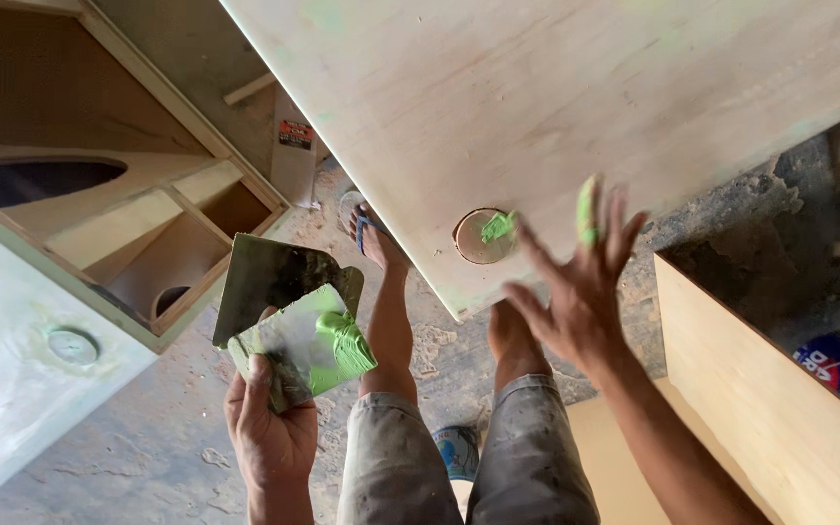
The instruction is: The person uses a putty knife to scoop green filler and applies it to circular indentations on the corners of wooden furniture pieces. They smooth the filler with their fingers and repeat the process on multiple units.
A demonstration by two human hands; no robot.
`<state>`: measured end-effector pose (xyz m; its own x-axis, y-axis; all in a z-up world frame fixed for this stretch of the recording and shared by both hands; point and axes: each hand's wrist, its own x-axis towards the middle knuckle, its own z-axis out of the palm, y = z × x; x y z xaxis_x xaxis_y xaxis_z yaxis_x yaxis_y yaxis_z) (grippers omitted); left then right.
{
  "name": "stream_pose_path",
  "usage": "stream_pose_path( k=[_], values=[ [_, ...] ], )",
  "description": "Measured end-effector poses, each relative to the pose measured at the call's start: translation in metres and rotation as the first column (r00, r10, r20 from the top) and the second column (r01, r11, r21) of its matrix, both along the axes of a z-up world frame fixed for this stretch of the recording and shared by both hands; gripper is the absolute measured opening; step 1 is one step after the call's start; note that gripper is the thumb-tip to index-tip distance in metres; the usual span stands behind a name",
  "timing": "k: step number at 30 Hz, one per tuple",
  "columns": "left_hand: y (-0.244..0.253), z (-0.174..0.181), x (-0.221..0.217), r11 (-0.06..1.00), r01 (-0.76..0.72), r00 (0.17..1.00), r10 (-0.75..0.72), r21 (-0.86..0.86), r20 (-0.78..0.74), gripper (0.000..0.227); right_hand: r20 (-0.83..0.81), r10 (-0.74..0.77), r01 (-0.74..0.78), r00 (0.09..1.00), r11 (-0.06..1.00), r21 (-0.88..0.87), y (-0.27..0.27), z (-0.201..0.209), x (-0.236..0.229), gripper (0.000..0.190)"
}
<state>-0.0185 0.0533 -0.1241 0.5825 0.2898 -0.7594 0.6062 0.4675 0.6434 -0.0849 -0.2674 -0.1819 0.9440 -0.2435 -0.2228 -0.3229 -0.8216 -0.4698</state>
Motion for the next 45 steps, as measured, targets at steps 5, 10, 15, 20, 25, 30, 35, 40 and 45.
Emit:
stream_pose_path(
  k=[5, 10, 15, 20, 25, 30, 35, 40, 45],
  values=[
    [-0.013, -0.003, 0.002, 1.000, 0.029, 0.999, -0.029, 0.004, -0.035, 0.055, -0.030, 0.189, -0.191, 0.981, 0.978, -0.085, -0.010, -0.007, 0.005, 0.068],
    [-0.017, -0.003, 0.003, 0.998, 0.059, 0.998, -0.060, -0.024, -0.029, 0.061, -0.087, 0.050, -0.061, 0.995, 0.989, -0.132, -0.004, -0.014, -0.007, 0.061],
    [-0.016, -0.001, 0.010, 0.996, 0.077, 0.997, -0.076, -0.036, 0.022, 0.057, -0.045, -0.079, 0.073, 0.996, 0.991, -0.113, 0.009, 0.001, -0.004, 0.060],
    [-0.021, 0.005, 0.037, 0.990, 0.142, 0.989, -0.142, -0.007, 0.046, 0.058, 0.057, -0.059, 0.066, 0.997, 0.991, -0.119, 0.026, -0.021, -0.026, 0.059],
    [-0.029, -0.002, 0.065, 0.963, 0.269, 0.942, -0.261, -0.010, 0.210, 0.045, -0.064, -0.123, 0.118, 0.990, 0.990, -0.076, 0.057, 0.011, -0.012, 0.065],
    [-0.041, 0.014, 0.095, 0.821, 0.570, 0.799, -0.540, -0.044, 0.265, 0.057, 0.374, -0.164, 0.046, 0.913, 0.951, 0.305, 0.082, 0.057, 0.017, 0.063],
    [-0.040, 0.022, 0.101, 0.751, 0.649, 0.751, -0.606, -0.120, 0.263, 0.061, 0.291, -0.139, 0.016, 0.947, 0.921, 0.388, 0.116, 0.079, 0.029, 0.067],
    [-0.043, 0.005, 0.101, 0.783, 0.594, 0.803, -0.563, -0.186, 0.196, 0.064, 0.213, -0.345, 0.160, 0.914, 0.790, 0.592, 0.133, 0.087, 0.000, 0.062],
    [-0.042, -0.009, 0.112, 0.801, 0.588, 0.779, -0.524, -0.113, 0.344, 0.048, 0.168, -0.586, 0.605, 0.793, 0.790, -0.102, 0.122, -0.011, -0.017, 0.063]
  ],
)
